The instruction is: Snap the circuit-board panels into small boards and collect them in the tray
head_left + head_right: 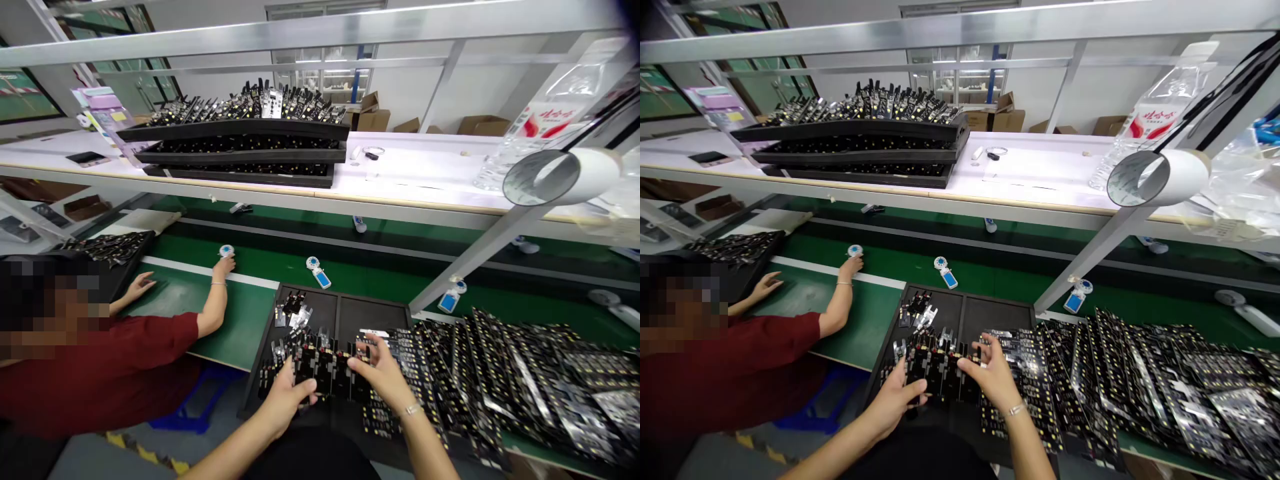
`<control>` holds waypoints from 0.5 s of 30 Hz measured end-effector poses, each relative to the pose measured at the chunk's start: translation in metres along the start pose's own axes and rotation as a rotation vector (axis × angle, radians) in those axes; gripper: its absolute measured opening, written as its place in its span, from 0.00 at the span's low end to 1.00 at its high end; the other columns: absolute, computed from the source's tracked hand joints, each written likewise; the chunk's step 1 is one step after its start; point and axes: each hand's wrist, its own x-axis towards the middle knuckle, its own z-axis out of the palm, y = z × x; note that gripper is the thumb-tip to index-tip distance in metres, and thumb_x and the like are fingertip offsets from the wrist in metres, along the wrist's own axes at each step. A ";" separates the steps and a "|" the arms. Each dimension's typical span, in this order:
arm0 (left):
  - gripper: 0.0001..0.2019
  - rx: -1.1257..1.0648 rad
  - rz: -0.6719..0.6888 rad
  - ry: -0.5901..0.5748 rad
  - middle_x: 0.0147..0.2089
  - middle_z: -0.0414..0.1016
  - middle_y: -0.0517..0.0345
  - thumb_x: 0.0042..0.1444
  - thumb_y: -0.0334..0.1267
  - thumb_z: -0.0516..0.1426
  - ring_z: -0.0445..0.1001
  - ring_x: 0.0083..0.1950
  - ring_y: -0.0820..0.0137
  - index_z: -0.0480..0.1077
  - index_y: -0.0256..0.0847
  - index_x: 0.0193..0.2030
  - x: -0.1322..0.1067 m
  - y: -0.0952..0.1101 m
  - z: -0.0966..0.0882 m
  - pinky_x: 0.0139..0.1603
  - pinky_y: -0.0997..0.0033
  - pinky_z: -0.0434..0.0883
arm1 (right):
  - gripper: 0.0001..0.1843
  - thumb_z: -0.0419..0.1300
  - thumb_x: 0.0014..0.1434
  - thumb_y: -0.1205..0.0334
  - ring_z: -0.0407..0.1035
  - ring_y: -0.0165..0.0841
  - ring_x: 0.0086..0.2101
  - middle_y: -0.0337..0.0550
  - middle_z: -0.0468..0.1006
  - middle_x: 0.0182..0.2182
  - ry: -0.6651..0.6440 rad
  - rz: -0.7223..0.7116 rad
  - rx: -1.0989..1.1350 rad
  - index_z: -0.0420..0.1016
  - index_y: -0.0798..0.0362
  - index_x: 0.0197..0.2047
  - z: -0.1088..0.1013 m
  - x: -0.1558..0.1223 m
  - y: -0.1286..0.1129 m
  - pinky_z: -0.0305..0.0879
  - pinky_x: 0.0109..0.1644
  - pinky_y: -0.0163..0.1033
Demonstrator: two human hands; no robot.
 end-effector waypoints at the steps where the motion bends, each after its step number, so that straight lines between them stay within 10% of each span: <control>1: 0.30 -0.014 0.003 0.019 0.41 0.76 0.56 0.50 0.46 0.65 0.75 0.36 0.68 0.59 0.45 0.58 0.000 0.002 -0.002 0.38 0.68 0.71 | 0.41 0.72 0.37 0.46 0.73 0.42 0.46 0.49 0.78 0.46 0.022 0.027 0.136 0.64 0.51 0.53 0.010 -0.005 0.004 0.68 0.50 0.45; 5: 0.27 0.100 0.132 0.076 0.48 0.75 0.50 0.53 0.48 0.61 0.75 0.42 0.61 0.61 0.44 0.57 0.003 -0.004 -0.013 0.39 0.65 0.72 | 0.32 0.72 0.38 0.44 0.76 0.48 0.41 0.47 0.81 0.38 0.028 0.192 0.400 0.72 0.52 0.43 0.055 -0.033 0.021 0.75 0.41 0.51; 9: 0.25 0.261 0.234 0.233 0.54 0.73 0.45 0.52 0.45 0.60 0.73 0.51 0.55 0.63 0.43 0.57 0.006 -0.018 -0.027 0.44 0.63 0.72 | 0.28 0.69 0.43 0.42 0.77 0.49 0.38 0.51 0.82 0.37 0.056 0.063 0.226 0.76 0.54 0.41 0.077 -0.046 0.030 0.76 0.35 0.48; 15: 0.31 -0.058 -0.098 0.031 0.50 0.76 0.51 0.49 0.39 0.59 0.76 0.48 0.57 0.56 0.47 0.61 0.000 -0.015 -0.030 0.42 0.61 0.73 | 0.28 0.65 0.46 0.41 0.77 0.47 0.39 0.49 0.82 0.35 -0.005 0.030 0.173 0.75 0.56 0.42 0.082 -0.041 0.041 0.75 0.42 0.49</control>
